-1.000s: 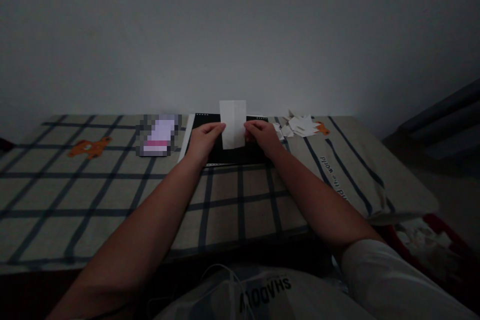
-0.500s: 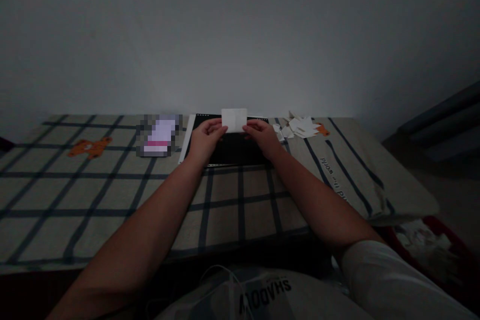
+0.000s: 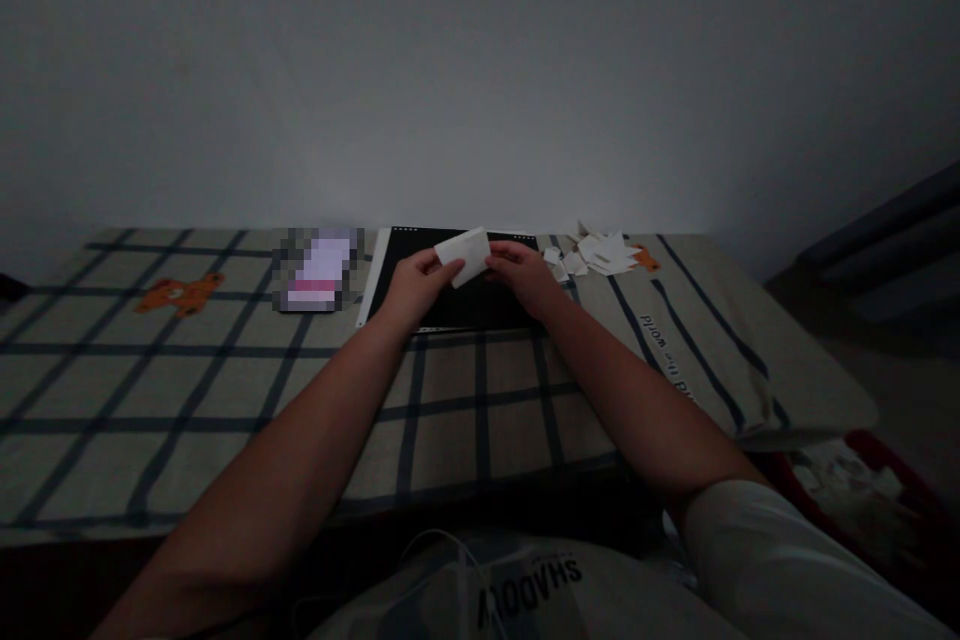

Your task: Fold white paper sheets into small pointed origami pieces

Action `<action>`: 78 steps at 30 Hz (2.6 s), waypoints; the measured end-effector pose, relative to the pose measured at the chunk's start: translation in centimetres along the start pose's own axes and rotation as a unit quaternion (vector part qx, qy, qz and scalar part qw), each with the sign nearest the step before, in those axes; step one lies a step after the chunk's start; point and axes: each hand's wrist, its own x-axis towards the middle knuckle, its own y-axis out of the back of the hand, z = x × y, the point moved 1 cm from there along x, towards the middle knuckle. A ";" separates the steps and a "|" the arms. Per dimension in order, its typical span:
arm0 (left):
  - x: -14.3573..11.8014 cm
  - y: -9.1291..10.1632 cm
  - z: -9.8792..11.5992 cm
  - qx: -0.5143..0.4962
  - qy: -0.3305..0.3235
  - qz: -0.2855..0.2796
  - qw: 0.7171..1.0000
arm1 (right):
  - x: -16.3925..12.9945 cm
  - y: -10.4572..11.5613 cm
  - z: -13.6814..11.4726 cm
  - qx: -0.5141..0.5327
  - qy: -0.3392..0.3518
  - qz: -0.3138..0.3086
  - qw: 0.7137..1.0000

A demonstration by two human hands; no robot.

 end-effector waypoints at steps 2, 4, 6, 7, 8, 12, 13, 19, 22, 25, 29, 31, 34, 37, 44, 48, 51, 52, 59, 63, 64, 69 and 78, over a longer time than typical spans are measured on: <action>-0.1 0.2 -0.1 0.016 0.008 0.002 1.000 | 0.0 0.1 0.0 -0.005 -0.004 -0.001 1.000; 0.0 0.3 -0.2 0.047 0.016 -0.001 0.999 | 0.1 0.2 0.0 -0.012 -0.008 0.010 1.000; 0.0 0.3 -0.3 0.071 0.022 -0.010 0.997 | 0.1 0.2 -0.1 -0.015 -0.009 0.019 1.000; 0.0 0.3 -0.3 0.078 0.022 -0.014 0.997 | 0.1 0.2 -0.1 -0.012 -0.009 0.021 1.000; 0.0 0.3 -0.3 0.078 0.021 -0.015 0.997 | 0.1 0.2 -0.1 -0.009 -0.010 0.023 1.000; -0.1 0.2 -0.1 0.047 0.023 -0.009 0.999 | 0.1 0.3 -0.1 -0.015 -0.019 0.016 1.000; -0.2 0.2 0.0 0.036 0.025 -0.009 0.999 | 0.1 0.3 0.0 -0.022 -0.019 0.013 0.999; -0.3 0.2 -0.1 0.016 0.034 -0.015 0.999 | 0.1 0.3 0.2 -0.043 0.006 0.010 0.999; -0.3 0.2 -0.1 0.019 0.032 -0.020 0.999 | 0.1 0.4 0.1 -0.053 0.004 0.014 0.998; -0.4 0.1 0.0 0.030 0.042 -0.024 0.998 | 0.0 0.3 -0.1 -0.065 0.000 0.016 0.998; -0.5 0.1 0.3 0.030 0.038 -0.019 0.999 | -0.2 0.2 -0.6 -0.097 -0.009 0.009 0.995; -0.4 0.0 0.3 0.018 0.027 -0.014 0.999 | -0.4 0.1 -0.9 -0.122 -0.010 0.002 0.992; -0.4 0.1 0.2 0.024 0.015 -0.009 1.000 | -0.6 -0.1 -1.2 -0.146 0.002 -0.007 0.989; -0.3 0.2 0.2 0.038 0.007 0.013 0.999 | -0.5 -0.1 -1.1 -0.126 0.010 0.003 0.992; -0.4 0.2 0.3 -0.005 0.022 0.083 0.996 | -0.3 -0.2 -0.7 -0.065 -0.025 0.018 0.997; -0.3 0.2 0.2 -0.004 0.032 0.074 0.997 | -0.4 -0.1 -0.9 -0.097 -0.015 0.032 0.995; -0.3 0.3 0.1 0.003 0.031 0.066 0.997 | -0.6 0.0 -1.2 -0.118 -0.016 0.034 0.992; -0.3 0.3 0.1 0.005 0.030 0.065 0.997 | -0.6 0.0 -1.3 -0.126 -0.016 0.033 0.991; -0.2 0.3 -0.1 0.020 0.026 0.068 0.997 | -0.6 -0.1 -1.3 -0.128 -0.019 0.037 0.991; -0.3 0.3 0.2 0.022 0.014 0.088 0.996 | -0.4 -0.2 -0.9 -0.056 -0.043 0.022 0.997; -0.3 0.4 0.3 0.024 0.012 0.091 0.995 | -0.4 -0.2 -0.8 -0.050 -0.043 0.020 0.998; -0.4 0.3 0.5 0.039 0.008 0.086 0.996 | -0.4 0.0 -1.0 -0.108 -0.017 0.035 0.993; -0.3 0.4 0.3 0.018 0.031 0.087 0.996 | -0.5 0.4 -1.1 -0.195 0.020 0.028 0.980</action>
